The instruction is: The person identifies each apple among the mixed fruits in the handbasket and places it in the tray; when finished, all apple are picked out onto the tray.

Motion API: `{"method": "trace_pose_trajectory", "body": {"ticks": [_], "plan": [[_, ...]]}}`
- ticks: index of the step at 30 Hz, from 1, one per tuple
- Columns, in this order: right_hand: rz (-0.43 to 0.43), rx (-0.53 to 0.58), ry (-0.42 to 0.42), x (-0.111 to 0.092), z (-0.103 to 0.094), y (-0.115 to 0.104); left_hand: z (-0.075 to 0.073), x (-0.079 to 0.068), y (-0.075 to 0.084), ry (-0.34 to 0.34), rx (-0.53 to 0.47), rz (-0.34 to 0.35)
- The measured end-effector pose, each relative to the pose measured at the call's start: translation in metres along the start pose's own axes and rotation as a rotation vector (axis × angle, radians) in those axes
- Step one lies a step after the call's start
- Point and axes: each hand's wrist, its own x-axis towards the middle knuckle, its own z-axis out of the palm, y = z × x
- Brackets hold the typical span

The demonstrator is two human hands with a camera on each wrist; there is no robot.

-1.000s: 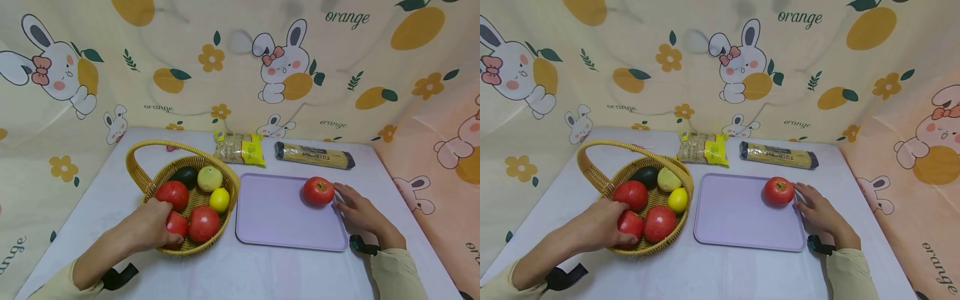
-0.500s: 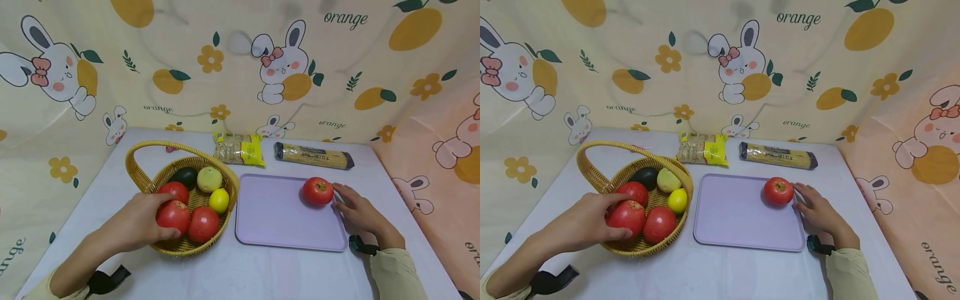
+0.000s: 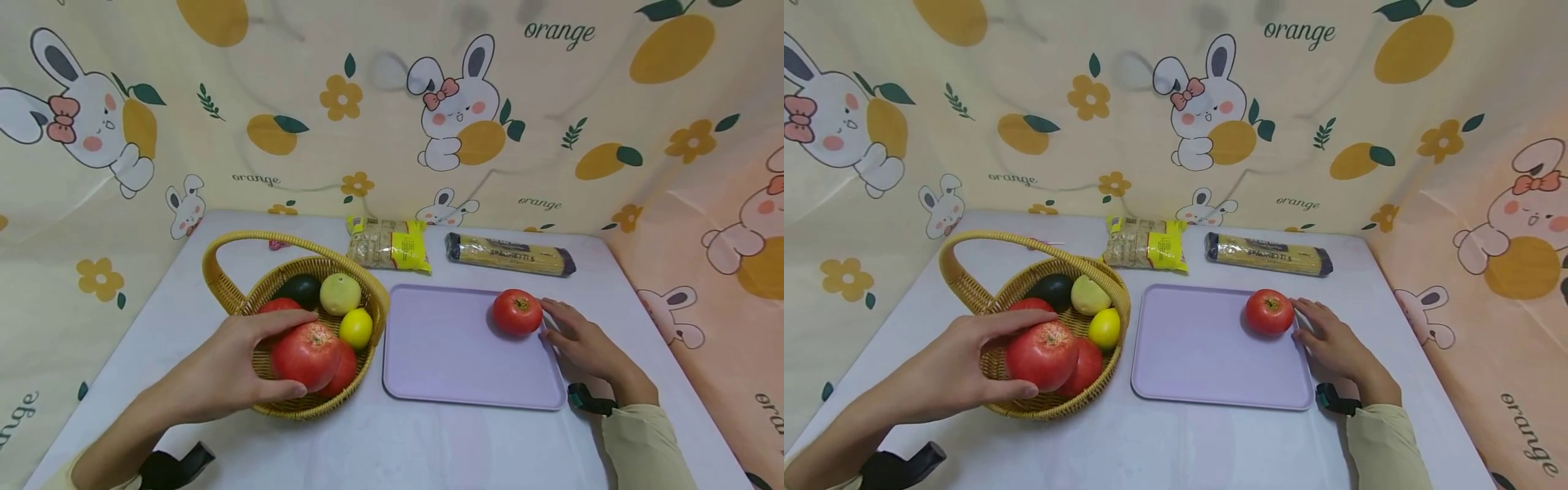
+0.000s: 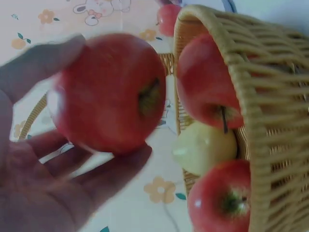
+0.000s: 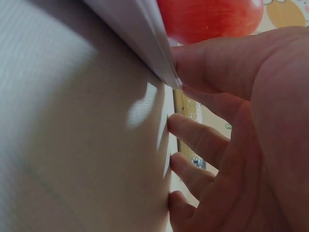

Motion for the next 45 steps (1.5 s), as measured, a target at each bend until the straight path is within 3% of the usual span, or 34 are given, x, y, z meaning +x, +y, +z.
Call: {"method": "trace_pose_trajectory", "body": {"ticks": [8, 18, 20, 25, 28, 33, 39, 45], "plan": [[-0.016, -0.024, 0.019, 0.001, 0.000, -0.003, 0.021, 0.009, 0.008, -0.067, -0.104, 0.187], [-0.004, -0.015, 0.005, 0.000, -0.001, -0.001, 0.064, 0.053, 0.044, -0.179, -0.265, 0.320], [-0.005, -0.014, 0.005, -0.001, -0.001, -0.001, 0.073, 0.061, 0.053, -0.191, -0.322, 0.337], [-0.004, -0.014, 0.000, -0.001, -0.001, -0.002, 0.092, 0.077, 0.074, -0.225, -0.437, 0.297], [-0.002, -0.015, -0.003, -0.001, -0.001, -0.002, 0.100, 0.086, 0.082, -0.212, -0.459, 0.285], [0.005, -0.012, -0.005, 0.000, -0.002, -0.003, 0.114, 0.104, 0.088, -0.155, -0.459, 0.327], [0.011, -0.010, -0.006, 0.000, -0.002, -0.003, 0.132, 0.123, 0.091, -0.061, -0.398, 0.362], [0.014, -0.009, -0.012, 0.000, -0.002, -0.002, 0.149, 0.141, 0.092, 0.004, -0.381, 0.298]]}}
